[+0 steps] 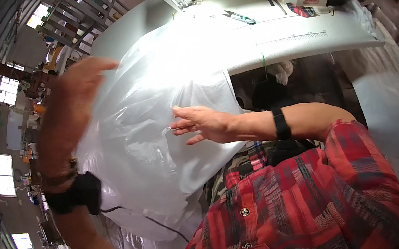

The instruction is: Sewing together large sheets of white plastic material using an industrial sewing machine.

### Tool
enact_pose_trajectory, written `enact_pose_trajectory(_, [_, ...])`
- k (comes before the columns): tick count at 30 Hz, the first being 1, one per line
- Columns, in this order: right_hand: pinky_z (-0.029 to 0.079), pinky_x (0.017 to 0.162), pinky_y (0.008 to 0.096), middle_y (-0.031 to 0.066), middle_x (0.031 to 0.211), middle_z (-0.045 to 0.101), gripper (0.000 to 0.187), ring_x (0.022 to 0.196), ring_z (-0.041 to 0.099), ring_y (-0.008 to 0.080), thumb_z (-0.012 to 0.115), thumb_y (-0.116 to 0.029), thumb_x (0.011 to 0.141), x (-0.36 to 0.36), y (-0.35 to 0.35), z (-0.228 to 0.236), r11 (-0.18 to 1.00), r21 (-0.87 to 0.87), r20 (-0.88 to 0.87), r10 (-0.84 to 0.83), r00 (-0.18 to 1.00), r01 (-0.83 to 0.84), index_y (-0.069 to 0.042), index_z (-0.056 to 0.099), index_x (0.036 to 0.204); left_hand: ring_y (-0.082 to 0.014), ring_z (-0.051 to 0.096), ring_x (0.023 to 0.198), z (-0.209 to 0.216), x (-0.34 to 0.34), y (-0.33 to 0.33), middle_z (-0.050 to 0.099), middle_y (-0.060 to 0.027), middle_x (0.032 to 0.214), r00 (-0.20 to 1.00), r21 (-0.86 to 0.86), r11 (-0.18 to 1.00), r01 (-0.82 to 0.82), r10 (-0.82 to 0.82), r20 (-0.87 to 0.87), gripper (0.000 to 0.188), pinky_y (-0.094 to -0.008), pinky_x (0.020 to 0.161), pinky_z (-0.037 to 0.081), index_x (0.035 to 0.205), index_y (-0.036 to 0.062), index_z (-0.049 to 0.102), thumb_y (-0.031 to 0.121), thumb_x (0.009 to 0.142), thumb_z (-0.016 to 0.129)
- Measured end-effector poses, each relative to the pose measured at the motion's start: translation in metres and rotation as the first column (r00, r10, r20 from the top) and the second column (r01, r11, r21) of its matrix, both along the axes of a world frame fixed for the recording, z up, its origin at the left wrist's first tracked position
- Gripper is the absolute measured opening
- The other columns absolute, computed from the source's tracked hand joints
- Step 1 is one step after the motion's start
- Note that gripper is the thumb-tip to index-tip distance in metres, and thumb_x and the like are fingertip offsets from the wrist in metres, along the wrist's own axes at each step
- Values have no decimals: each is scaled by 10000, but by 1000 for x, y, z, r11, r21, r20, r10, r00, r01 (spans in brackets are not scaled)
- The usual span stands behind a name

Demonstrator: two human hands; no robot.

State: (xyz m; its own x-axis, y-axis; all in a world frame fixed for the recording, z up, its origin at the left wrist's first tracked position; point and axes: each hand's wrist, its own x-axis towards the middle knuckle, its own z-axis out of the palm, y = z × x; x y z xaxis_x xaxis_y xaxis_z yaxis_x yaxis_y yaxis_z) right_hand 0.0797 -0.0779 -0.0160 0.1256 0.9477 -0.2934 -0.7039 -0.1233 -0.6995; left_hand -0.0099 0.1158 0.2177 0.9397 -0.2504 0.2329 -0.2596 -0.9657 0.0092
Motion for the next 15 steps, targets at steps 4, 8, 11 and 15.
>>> enact_pose_trajectory(4, [478, 825, 302, 11, 975, 642, 335, 917, 589, 103, 656, -362, 921, -22, 14, -2, 978, 207, 66, -14, 998, 0, -58, 621, 1059, -365, 626, 919, -67, 2, -44, 662, -182, 954, 994, 33, 997, 75, -72, -85, 269, -421, 830, 500, 1061, 27, 645, -36, 842, 501])
enact_pose_trajectory(8, [472, 712, 245, 30, 839, 675, 108, 790, 616, 103, 644, -150, 883, -27, -5, -19, 981, 161, 216, 75, 973, -112, -42, 652, 878, -386, 630, 893, -134, -24, -23, 653, -207, 944, 859, -53, 943, -327, 274, -433, 222, -462, 777, 504, 1058, 20, 636, 32, 867, 525])
enact_pose_trajectory(11, [475, 720, 254, 53, 856, 690, 130, 812, 630, 111, 639, -158, 884, -29, -13, -32, 972, 77, 253, 198, 947, -224, -30, 652, 893, -386, 630, 895, -168, -41, -20, 665, -196, 945, 841, -156, 907, -391, 283, -461, 194, -450, 774, 504, 1044, 12, 649, 60, 904, 523])
enact_pose_trajectory(15, [495, 775, 275, 66, 877, 691, 179, 845, 645, 137, 641, -180, 890, -36, -10, -41, 971, 131, 284, 155, 946, -198, -6, 650, 929, -379, 647, 891, -175, -38, -30, 673, -214, 965, 890, -232, 882, -409, 329, -316, 184, -404, 771, 518, 1032, -22, 655, 101, 924, 570])
